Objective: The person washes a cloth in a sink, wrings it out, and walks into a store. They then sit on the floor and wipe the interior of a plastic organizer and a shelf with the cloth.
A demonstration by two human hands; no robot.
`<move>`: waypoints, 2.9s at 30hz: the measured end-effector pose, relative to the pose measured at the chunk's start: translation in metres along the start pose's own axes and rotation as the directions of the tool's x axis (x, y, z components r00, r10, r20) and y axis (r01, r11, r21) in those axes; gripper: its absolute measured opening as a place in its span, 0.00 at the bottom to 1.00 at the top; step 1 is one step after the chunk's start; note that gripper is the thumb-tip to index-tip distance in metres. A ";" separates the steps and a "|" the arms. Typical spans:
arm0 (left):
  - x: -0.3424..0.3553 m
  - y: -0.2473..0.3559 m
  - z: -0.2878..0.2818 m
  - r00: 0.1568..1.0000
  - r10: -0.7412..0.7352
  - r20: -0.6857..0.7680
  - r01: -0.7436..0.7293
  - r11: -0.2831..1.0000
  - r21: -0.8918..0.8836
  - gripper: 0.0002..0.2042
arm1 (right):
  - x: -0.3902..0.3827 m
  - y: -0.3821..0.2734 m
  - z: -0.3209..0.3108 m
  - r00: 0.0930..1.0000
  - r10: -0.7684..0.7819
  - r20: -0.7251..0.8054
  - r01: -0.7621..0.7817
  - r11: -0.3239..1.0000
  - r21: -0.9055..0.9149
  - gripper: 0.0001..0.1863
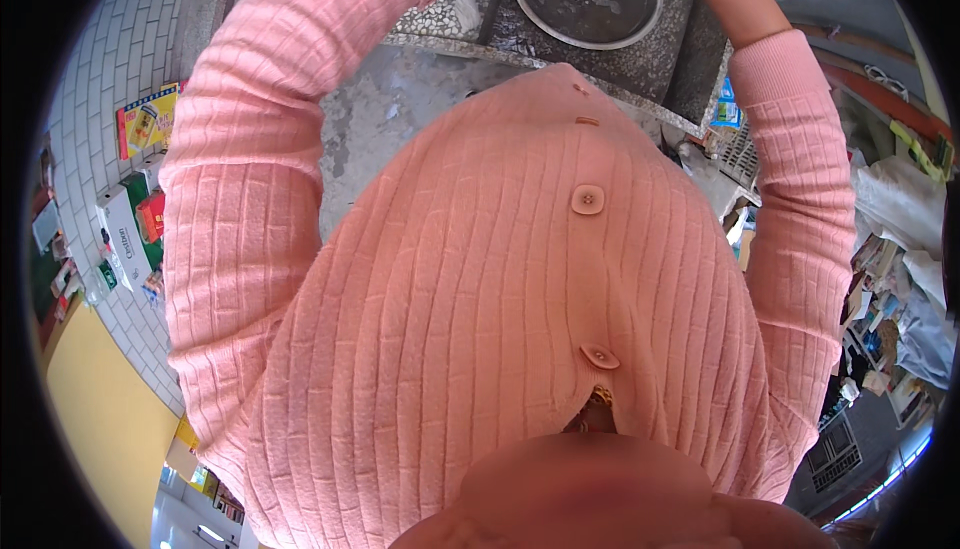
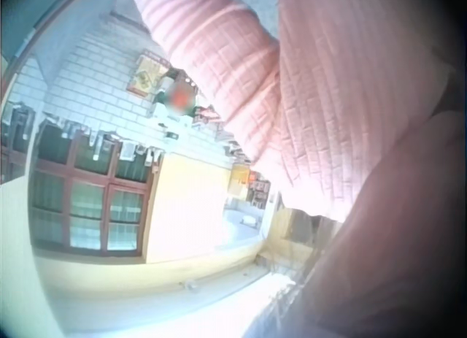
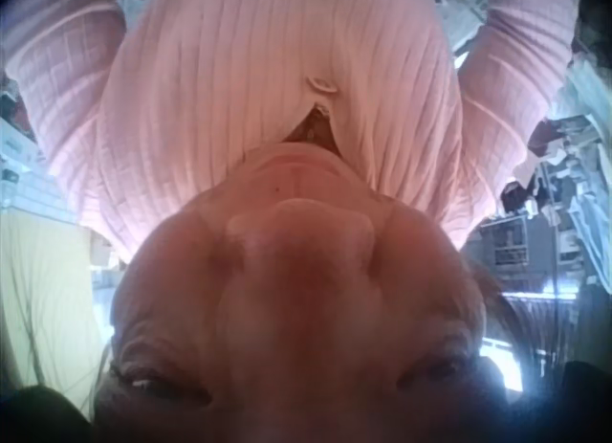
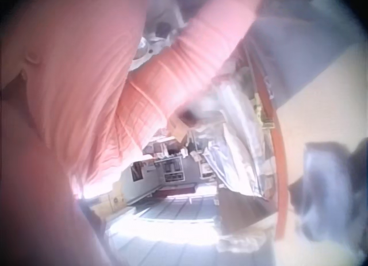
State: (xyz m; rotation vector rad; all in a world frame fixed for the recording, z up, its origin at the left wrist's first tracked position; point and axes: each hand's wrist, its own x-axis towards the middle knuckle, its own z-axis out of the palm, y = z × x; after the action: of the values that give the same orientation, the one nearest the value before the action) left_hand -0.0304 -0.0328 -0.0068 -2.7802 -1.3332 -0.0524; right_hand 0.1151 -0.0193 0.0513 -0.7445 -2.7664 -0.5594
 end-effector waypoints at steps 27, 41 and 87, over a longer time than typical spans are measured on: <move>-0.040 0.015 0.104 0.693 -0.659 0.293 0.533 0.194 -0.824 0.18 | -0.037 -0.018 0.102 0.717 0.025 0.696 -0.695 -0.050 0.717 0.38; -0.148 0.050 0.247 0.301 -0.614 0.730 0.954 0.189 -0.234 0.41 | -0.280 -0.096 0.202 0.253 0.238 0.938 -0.948 -0.134 0.290 0.20; -0.042 0.171 -0.025 0.992 -0.107 -0.060 -0.109 -0.994 -0.022 0.28 | -0.131 0.052 -0.040 0.821 -0.062 -0.567 0.345 0.845 0.408 0.33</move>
State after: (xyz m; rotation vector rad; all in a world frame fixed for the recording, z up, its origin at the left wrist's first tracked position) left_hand 0.0763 -0.1741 0.0091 0.1084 -0.0831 1.0010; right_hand 0.2580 -0.0509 0.0627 -0.1198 -2.2994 -0.0436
